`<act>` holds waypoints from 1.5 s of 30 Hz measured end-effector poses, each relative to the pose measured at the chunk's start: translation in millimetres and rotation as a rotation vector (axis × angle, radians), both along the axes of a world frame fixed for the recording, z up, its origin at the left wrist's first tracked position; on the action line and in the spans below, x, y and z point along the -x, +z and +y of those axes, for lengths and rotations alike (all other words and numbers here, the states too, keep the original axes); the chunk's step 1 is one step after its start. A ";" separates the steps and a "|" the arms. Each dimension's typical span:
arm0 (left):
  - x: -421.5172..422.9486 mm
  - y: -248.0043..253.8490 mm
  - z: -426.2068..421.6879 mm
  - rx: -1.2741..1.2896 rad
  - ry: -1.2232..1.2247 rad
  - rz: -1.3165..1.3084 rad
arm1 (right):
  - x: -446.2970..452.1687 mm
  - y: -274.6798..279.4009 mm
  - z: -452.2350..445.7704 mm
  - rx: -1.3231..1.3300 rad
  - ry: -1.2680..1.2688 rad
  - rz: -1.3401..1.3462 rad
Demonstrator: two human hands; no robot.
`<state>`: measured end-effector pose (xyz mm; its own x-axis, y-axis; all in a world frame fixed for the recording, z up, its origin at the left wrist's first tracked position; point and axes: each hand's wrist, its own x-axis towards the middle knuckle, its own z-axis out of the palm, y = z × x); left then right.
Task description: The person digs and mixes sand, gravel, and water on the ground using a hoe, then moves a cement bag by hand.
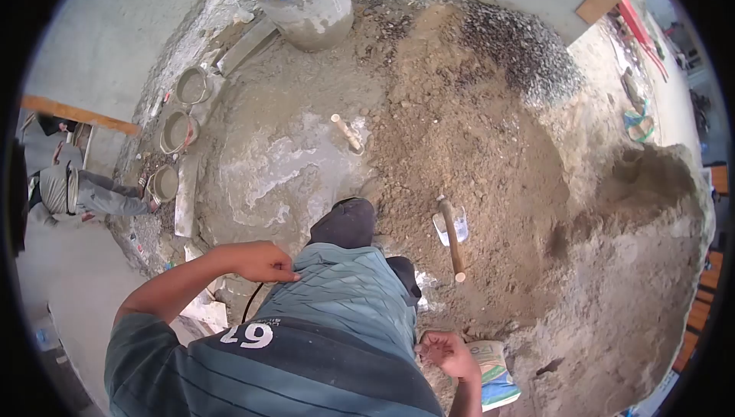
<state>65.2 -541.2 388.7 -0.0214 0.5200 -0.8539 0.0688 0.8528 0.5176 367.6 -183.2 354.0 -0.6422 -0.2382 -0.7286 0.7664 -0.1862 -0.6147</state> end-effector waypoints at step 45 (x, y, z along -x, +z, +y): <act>108.8 -50.1 113.5 0.140 0.062 -0.353 | -21.8 -65.6 -233.0 0.328 -0.903 -0.073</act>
